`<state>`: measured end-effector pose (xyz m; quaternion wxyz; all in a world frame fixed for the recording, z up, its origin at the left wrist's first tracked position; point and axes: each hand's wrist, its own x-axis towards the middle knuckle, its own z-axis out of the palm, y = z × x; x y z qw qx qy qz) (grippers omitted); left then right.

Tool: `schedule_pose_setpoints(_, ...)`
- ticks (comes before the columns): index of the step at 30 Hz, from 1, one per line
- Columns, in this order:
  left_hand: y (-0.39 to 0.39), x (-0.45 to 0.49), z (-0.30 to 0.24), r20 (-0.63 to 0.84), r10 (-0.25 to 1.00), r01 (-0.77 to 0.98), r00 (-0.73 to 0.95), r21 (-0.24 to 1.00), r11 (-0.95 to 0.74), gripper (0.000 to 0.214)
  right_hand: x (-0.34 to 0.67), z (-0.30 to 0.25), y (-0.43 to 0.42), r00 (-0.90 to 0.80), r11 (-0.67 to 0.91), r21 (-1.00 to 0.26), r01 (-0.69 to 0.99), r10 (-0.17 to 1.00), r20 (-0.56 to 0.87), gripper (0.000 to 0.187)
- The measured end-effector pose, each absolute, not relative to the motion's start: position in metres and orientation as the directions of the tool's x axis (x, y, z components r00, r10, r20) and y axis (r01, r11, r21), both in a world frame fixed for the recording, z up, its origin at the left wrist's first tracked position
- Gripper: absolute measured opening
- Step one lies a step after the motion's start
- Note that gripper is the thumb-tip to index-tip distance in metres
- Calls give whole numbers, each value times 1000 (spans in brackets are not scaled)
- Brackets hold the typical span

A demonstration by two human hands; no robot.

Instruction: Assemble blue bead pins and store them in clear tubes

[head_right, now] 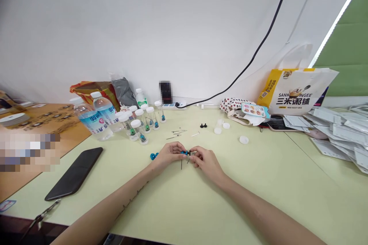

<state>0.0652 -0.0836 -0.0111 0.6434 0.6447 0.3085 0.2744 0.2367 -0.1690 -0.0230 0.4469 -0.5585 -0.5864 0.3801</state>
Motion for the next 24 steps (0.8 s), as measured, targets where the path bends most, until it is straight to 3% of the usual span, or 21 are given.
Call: schedule_pose_setpoints(24,-86,66,-9,-47,742,65,668,998,4,28,237,-24,-169,26,86,-956,280,995,98,24)
